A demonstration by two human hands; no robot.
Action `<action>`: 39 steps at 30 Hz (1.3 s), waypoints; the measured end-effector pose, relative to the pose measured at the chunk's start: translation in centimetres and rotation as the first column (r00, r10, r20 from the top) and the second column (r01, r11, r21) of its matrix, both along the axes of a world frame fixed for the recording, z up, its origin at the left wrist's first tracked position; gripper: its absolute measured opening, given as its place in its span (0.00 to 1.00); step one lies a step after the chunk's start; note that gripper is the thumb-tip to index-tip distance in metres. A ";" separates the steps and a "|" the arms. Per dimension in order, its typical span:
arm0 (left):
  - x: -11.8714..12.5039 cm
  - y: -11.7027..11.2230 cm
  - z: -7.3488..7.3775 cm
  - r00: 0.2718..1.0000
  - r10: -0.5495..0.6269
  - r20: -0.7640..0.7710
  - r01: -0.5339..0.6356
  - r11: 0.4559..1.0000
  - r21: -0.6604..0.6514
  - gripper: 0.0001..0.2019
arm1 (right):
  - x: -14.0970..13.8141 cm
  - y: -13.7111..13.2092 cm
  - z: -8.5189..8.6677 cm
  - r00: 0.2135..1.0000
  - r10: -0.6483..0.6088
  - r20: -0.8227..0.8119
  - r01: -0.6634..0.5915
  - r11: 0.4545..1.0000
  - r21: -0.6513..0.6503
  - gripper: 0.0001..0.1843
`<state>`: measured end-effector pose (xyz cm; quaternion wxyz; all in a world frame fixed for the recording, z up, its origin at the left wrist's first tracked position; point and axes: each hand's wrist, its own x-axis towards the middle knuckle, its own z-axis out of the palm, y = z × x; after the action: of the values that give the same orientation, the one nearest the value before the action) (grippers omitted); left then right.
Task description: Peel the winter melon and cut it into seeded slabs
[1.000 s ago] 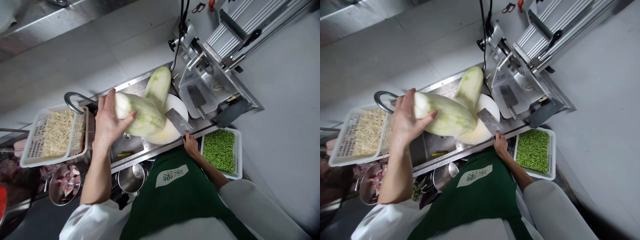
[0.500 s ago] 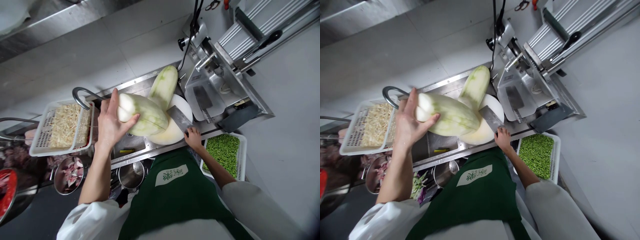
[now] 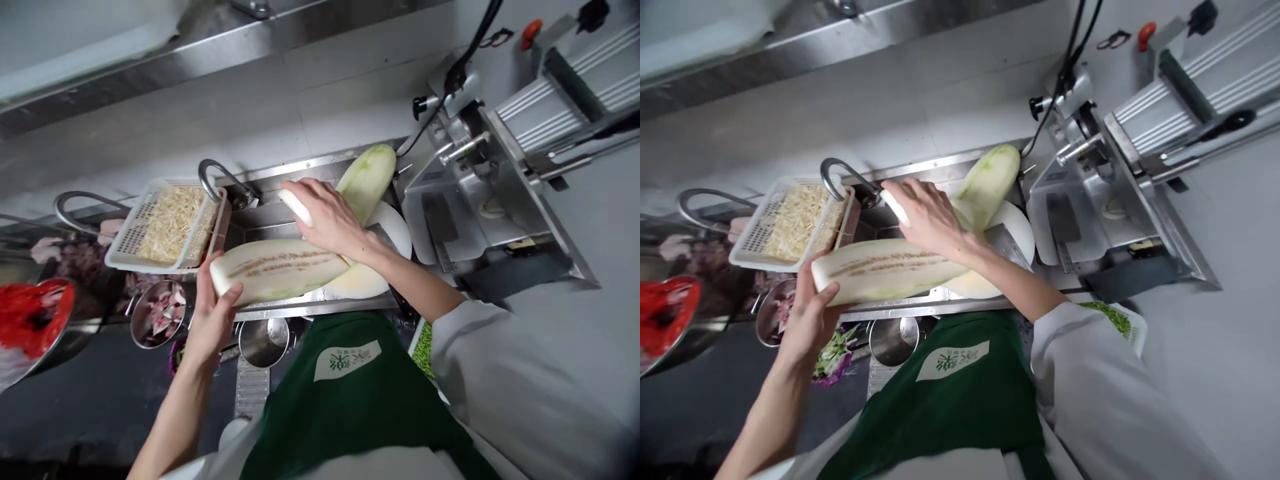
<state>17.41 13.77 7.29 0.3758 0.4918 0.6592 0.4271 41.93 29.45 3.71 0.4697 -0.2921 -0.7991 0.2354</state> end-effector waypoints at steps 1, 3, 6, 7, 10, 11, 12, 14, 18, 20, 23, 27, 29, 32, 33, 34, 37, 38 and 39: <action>-0.6 -0.7 0.0 0.988 0.080 0.129 -0.068 0.994 -0.090 0.35 | 0.0 -0.1 -0.1 1.000 0.001 -0.006 -0.001 1.000 0.000 0.29; -1.6 -2.0 -0.1 0.919 0.246 0.309 -0.172 0.954 -0.247 0.34 | 0.8 -1.7 -0.7 0.998 -0.033 -0.056 0.034 0.999 0.016 0.29; -2.8 -3.7 -1.2 0.818 0.428 0.384 -0.282 0.881 -0.380 0.35 | 2.9 -7.4 -3.8 0.969 -0.147 -0.200 0.140 0.989 -0.051 0.24; -3.0 -4.3 -1.8 0.794 0.477 0.376 -0.322 0.855 -0.406 0.36 | 3.4 -9.8 -5.5 0.948 -0.195 -0.250 0.164 0.976 -0.142 0.19; -3.3 -6.3 -3.9 0.753 0.574 0.322 -0.405 0.790 -0.460 0.39 | 3.0 -16.0 -11.8 0.901 -0.327 -0.286 0.030 0.703 -0.710 0.11; -3.4 -7.0 -4.6 0.744 0.593 0.309 -0.423 0.775 -0.469 0.40 | 2.1 -17.2 -13.8 0.885 -0.374 -0.278 -0.090 0.449 -0.889 0.14; -3.4 -7.6 -5.3 0.736 0.606 0.301 -0.435 0.765 -0.474 0.40 | 1.0 -17.9 -15.6 0.864 -0.423 -0.272 -0.209 0.189 -0.959 0.17; -3.5 -8.9 -6.6 0.721 0.626 0.295 -0.455 0.751 -0.479 0.40 | -1.6 -18.0 -18.2 0.799 -0.535 -0.273 -0.415 -0.163 -0.895 0.24; -3.8 -11.6 -9.4 0.690 0.651 0.314 -0.462 0.732 -0.501 0.41 | -5.9 -16.7 -20.2 0.661 -0.668 -0.342 -0.599 -0.196 -0.776 0.32; -3.9 -13.4 -10.8 0.667 0.661 0.344 -0.438 0.721 -0.537 0.41 | -6.8 -16.7 -20.7 0.634 -0.690 -0.351 -0.603 -0.157 -0.782 0.31; -4.1 -15.9 -12.2 0.656 0.650 0.384 -0.379 0.723 -0.578 0.39 | -7.4 -17.2 -21.5 0.652 -0.689 -0.318 -0.567 -0.164 -0.808 0.29; -5.4 -17.4 -12.5 0.681 0.608 0.407 -0.244 0.713 -0.658 0.41 | -8.9 -16.9 -21.8 0.691 -0.641 -0.335 -0.548 -0.162 -0.821 0.26; -6.4 -16.9 -12.4 0.665 0.630 0.401 -0.175 0.654 -0.736 0.48 | -10.2 -15.9 -21.6 0.687 -0.625 -0.370 -0.565 -0.138 -0.814 0.24; -7.8 -15.2 -12.7 0.666 0.642 0.380 -0.150 0.615 -0.774 0.55 | -12.7 -13.7 -21.2 0.700 -0.598 -0.390 -0.561 -0.123 -0.819 0.24; -8.3 -14.6 -12.8 0.673 0.628 0.389 -0.146 0.630 -0.763 0.56 | -13.5 -12.8 -21.2 0.711 -0.586 -0.389 -0.553 -0.124 -0.824 0.24; -8.7 -14.0 -13.0 0.679 0.611 0.408 -0.139 0.652 -0.745 0.56 | -14.3 -11.9 -21.2 0.722 -0.573 -0.388 -0.544 -0.124 -0.829 0.23; -9.9 -12.2 -14.0 0.673 0.575 0.466 -0.130 0.711 -0.691 0.53 | -16.8 -9.1 -21.8 0.759 -0.519 -0.394 -0.529 -0.138 -0.837 0.22; -10.3 -11.5 -14.5 0.667 0.575 0.474 -0.137 0.719 -0.681 0.50 | -17.6 -8.1 -22.2 0.777 -0.501 -0.382 -0.514 -0.152 -0.845 0.21; -10.6 -10.8 -15.0 0.661 0.579 0.477 -0.144 0.722 -0.677 0.48 | -18.5 -7.2 -22.6 0.798 -0.485 -0.358 -0.488 -0.169 -0.856 0.20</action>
<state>6.79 2.93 -7.75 0.6166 0.0164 0.6677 0.4169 23.47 22.23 -18.86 0.2939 -0.4472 -0.1188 0.8364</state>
